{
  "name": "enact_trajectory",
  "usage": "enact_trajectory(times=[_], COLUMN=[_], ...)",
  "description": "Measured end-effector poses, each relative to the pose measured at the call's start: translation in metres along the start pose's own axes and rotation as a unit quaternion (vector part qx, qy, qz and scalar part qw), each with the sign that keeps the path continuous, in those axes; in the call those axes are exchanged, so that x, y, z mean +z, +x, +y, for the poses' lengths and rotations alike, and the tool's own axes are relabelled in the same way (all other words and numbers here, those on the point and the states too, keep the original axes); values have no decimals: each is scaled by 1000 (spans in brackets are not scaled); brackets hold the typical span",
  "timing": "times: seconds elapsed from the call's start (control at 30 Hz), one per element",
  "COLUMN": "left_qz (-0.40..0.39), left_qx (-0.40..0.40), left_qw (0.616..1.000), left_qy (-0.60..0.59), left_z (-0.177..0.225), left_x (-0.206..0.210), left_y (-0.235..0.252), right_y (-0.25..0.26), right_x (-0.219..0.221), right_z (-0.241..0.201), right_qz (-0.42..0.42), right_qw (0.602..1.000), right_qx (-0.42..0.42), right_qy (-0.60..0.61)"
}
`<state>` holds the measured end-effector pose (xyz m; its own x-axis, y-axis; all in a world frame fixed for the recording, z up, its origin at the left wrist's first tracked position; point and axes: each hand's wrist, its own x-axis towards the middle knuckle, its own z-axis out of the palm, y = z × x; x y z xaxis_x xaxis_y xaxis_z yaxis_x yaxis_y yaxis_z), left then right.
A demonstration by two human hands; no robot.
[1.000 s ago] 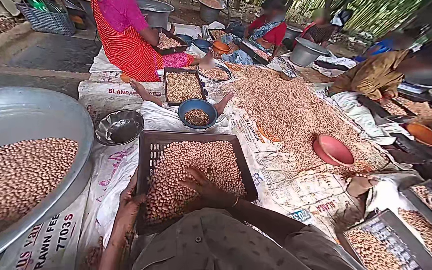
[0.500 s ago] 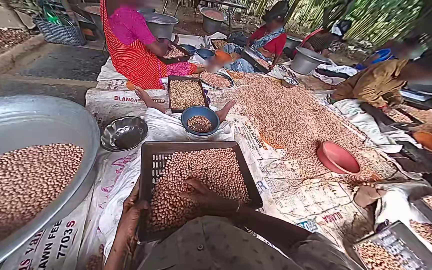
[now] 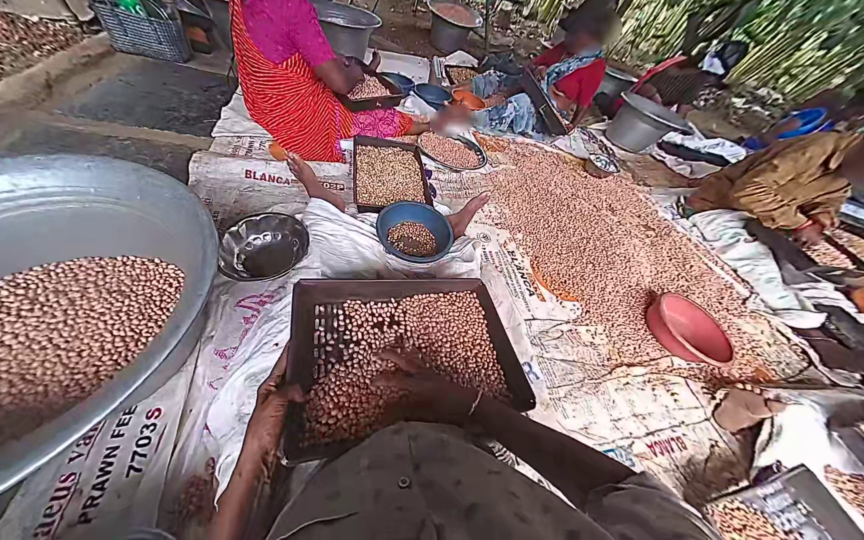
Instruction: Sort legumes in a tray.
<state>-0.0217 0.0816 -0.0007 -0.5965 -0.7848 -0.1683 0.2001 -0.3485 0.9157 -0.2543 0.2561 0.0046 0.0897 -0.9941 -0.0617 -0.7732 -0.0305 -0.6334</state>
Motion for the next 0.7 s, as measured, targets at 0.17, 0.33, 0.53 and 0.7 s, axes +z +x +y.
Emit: enact_trajectory(times=[0.17,0.33,0.53,0.7], left_qz=[-111,-48,7,-94], left_qx=[106,31,-39,46], left_qw=[982,997,999,986], left_qy=[111,60,13,133], left_z=[50,28,9,54], left_x=[36,13,4,37], left_y=[-6,-2,3,-2], right_y=[67,59,9,74], right_x=[12,-22,10,14], right_z=[-13,40,-4,-16], right_qz=[276,299,57,267], right_qw=[935,944,998,937], right_qx=[-166,48,-14,-148], right_qy=[-151,-133,12,-170])
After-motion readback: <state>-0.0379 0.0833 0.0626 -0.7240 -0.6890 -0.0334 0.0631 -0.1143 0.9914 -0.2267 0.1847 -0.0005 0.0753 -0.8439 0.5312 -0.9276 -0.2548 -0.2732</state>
